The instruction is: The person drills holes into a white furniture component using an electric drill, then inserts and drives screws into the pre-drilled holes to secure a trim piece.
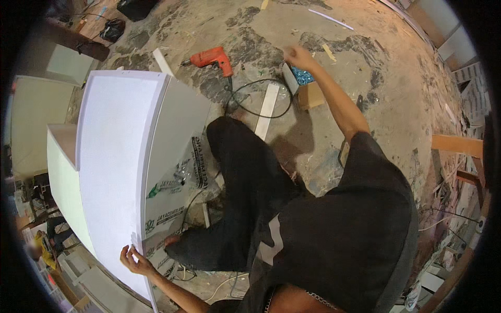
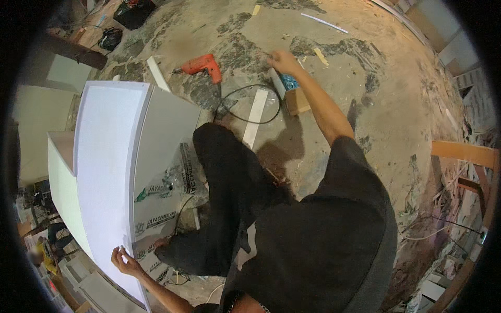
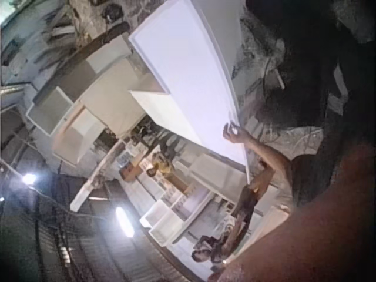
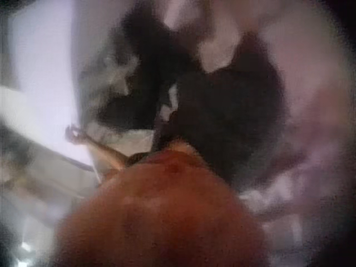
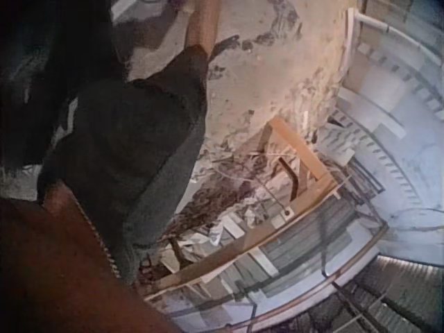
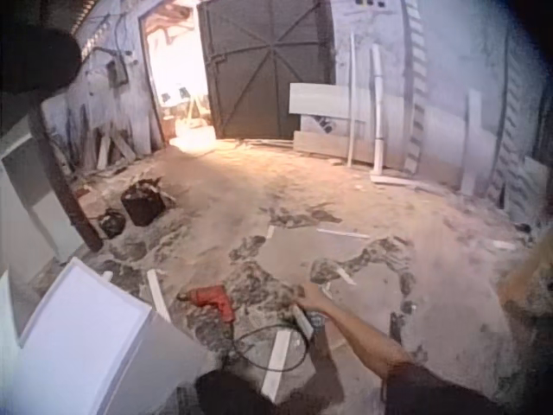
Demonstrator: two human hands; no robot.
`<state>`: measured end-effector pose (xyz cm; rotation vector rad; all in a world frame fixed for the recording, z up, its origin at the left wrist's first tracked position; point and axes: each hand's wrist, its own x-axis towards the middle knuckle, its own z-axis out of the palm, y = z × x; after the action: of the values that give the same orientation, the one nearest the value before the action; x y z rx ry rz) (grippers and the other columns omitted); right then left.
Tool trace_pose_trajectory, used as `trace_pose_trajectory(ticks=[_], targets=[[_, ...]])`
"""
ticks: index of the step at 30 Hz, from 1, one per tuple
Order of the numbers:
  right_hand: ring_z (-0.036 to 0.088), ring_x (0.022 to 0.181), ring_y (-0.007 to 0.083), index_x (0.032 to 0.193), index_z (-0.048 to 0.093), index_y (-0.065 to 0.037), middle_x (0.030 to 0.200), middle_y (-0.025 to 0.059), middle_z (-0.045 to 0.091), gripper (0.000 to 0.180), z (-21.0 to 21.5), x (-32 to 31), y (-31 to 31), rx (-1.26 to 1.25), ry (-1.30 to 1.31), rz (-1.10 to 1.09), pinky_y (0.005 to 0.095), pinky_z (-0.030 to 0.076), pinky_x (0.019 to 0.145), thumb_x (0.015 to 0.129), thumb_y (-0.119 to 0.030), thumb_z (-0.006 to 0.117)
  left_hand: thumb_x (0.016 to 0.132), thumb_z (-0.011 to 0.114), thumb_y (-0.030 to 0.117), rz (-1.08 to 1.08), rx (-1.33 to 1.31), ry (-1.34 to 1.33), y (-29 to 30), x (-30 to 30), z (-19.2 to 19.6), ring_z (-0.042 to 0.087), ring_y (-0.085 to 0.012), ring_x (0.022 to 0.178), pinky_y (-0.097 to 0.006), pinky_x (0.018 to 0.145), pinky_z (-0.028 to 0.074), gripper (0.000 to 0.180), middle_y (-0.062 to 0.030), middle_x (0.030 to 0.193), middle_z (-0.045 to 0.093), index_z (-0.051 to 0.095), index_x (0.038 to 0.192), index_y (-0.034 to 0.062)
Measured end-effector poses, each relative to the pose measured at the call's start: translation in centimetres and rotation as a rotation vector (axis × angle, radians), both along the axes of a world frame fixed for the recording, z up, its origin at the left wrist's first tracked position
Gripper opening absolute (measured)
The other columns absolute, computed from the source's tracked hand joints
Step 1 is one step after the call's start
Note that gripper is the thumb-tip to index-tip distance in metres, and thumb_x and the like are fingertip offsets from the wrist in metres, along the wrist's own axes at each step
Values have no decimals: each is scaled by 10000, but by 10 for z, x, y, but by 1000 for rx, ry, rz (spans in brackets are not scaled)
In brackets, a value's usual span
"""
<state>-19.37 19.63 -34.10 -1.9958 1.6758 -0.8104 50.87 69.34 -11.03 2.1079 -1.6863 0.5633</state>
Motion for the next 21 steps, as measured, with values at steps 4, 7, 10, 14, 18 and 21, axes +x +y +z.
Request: trace_pose_trajectory(ticks=[4, 7, 10, 14, 18, 21], targets=[[651, 680, 279, 916, 701, -14, 804, 173, 696, 238, -88, -70, 16, 359, 198, 78, 400, 513, 677, 778, -208, 690, 850, 712, 37, -82, -127, -109, -58, -28, -1, 621, -301, 950, -406, 796, 525, 79, -151, 1014, 642, 706, 919, -1], [666, 730, 350, 866, 722, -25, 801, 199, 691, 259, -121, -18, 35, 483, 351, 42, 435, 521, 698, 691, -216, 720, 789, 767, 44, -296, 3, -139, -118, -76, 21, 622, -314, 984, -409, 834, 518, 281, -159, 1066, 650, 690, 1059, 20], [655, 835, 423, 843, 714, -5, 851, 230, 677, 230, -129, -92, 12, 462, 562, -17, 459, 528, 740, 637, -90, 660, 725, 812, 117, -569, 70, 37, -188, -152, 2, 629, -275, 929, -391, 770, 492, 368, -111, 1032, 665, 699, 1074, 85], [655, 861, 424, 851, 691, 0, 888, 256, 667, 215, -137, -33, 33, 357, 323, -125, 465, 528, 765, 647, -28, 629, 727, 802, 132, -663, 41, 43, -226, -187, 12, 648, -250, 872, -369, 729, 501, 323, -70, 976, 671, 704, 1033, 103], [657, 862, 420, 818, 690, -9, 881, 250, 673, 156, -126, -27, 38, 335, 348, -189, 466, 528, 775, 674, -47, 643, 732, 793, 119, -589, -56, 183, -230, -224, -17, 652, -248, 872, -360, 714, 511, 317, -67, 973, 669, 703, 1036, 103], [661, 841, 413, 805, 695, -22, 866, 240, 679, 131, -129, -27, 41, 336, 377, -158, 468, 525, 762, 687, -49, 645, 755, 767, 114, -648, 96, 250, -218, -223, -30, 651, -243, 840, -356, 687, 522, 307, -60, 966, 667, 697, 1054, 100]])
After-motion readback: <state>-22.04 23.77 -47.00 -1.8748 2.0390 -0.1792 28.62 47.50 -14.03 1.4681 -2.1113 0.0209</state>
